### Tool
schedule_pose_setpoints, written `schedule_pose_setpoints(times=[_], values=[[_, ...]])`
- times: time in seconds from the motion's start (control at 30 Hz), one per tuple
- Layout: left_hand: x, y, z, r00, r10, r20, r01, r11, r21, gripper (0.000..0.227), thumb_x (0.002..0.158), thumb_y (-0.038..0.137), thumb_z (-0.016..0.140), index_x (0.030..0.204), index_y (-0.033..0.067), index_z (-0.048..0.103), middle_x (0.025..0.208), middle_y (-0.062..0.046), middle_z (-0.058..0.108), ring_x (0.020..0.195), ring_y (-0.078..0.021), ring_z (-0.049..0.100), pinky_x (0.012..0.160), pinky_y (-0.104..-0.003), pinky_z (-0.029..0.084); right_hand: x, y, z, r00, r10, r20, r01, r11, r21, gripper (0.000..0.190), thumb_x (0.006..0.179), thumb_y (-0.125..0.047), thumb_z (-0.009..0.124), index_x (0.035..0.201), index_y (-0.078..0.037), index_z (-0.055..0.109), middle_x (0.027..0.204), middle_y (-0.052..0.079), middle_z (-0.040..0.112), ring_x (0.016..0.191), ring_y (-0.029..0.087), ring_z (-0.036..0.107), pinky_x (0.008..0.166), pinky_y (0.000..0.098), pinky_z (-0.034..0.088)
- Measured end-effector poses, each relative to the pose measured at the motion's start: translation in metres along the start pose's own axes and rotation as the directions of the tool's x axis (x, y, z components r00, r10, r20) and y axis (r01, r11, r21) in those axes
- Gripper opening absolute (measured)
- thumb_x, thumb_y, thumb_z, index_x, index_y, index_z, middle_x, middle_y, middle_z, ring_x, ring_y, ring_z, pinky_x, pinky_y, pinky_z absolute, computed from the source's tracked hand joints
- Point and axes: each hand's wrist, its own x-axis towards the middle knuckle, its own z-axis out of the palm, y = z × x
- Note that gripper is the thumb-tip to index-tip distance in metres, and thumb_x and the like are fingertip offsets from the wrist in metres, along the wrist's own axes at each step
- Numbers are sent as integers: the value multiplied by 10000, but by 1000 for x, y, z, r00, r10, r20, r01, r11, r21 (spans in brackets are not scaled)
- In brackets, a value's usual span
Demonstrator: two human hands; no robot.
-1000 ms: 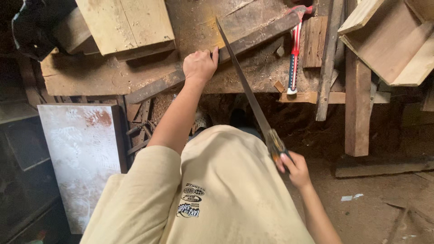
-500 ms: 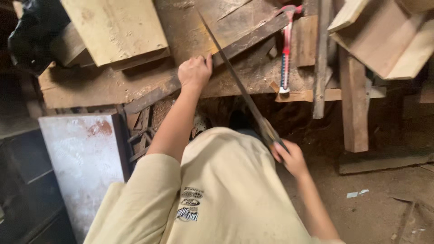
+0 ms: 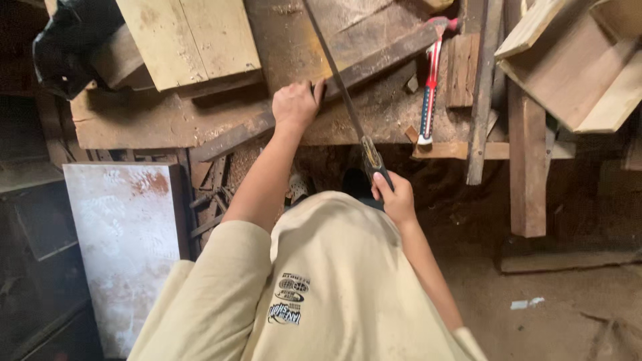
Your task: The person uses a hand saw to cut a long wooden plank on a workbench. They hold the plank steady with one hand and saw with the other, producing sawdust as the cut progresses.
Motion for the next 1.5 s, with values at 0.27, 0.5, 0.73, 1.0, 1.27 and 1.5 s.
schedule_pose_setpoints(times=[0.27, 0.5, 0.73, 1.0, 1.27, 1.5], values=[[-13, -12, 3, 985, 139, 99, -141, 990, 17, 649, 818, 579, 575, 1182, 43, 622, 853, -152, 738, 795, -309, 740, 638, -416, 577, -11, 16, -26, 991, -43, 127, 33, 996, 80, 353, 1062, -263, 546, 809, -24, 606, 693, -3, 587, 647, 87, 529, 629, 254, 435], [-15, -27, 24, 989, 137, -62, -136, 991, 17, 390, 839, 25, 648, 1218, 114, 647, 900, -121, 751, 806, -306, 741, 666, -421, 583, 1, 18, -28, 985, -54, 164, 49, 998, 36, 347, 1050, -271, 555, 809, -26, 609, 679, 1, 584, 633, 82, 521, 604, 256, 423], [-24, -62, 25, 999, -13, 40, 14, 999, -35, 500, 894, 373, 742, 1254, 47, 624, 915, -142, 743, 852, -288, 736, 755, -426, 550, 22, 3, -19, 978, -34, 205, 63, 989, -137, 370, 1026, -293, 588, 773, -24, 607, 629, -5, 587, 586, 79, 523, 568, 266, 430], [3, -57, 17, 998, 63, -3, -63, 995, 82, 455, 839, 103, 697, 1289, 106, 630, 977, -122, 743, 903, -310, 723, 764, -411, 556, 31, -4, -13, 977, -42, 209, 68, 991, -118, 359, 1038, -295, 562, 794, -35, 605, 631, -5, 592, 600, 81, 532, 584, 268, 442], [43, -17, -13, 988, 88, 126, -92, 995, 24, 742, 784, 544, 769, 1323, 71, 581, 1008, -168, 727, 948, -348, 711, 790, -456, 555, 43, 12, -15, 983, -85, 165, 71, 994, 88, 313, 1059, -270, 555, 860, -33, 607, 703, 5, 609, 655, 84, 561, 615, 261, 443], [71, -1, 4, 970, -225, -92, 193, 942, -275, 631, 1045, 596, 381, 964, 97, 760, 903, -218, 736, 850, -405, 714, 771, -511, 554, 43, 4, -24, 927, -266, 264, 185, 938, 293, 354, 979, -359, 651, 1064, -15, 637, 806, 3, 646, 764, 76, 603, 697, 240, 464]])
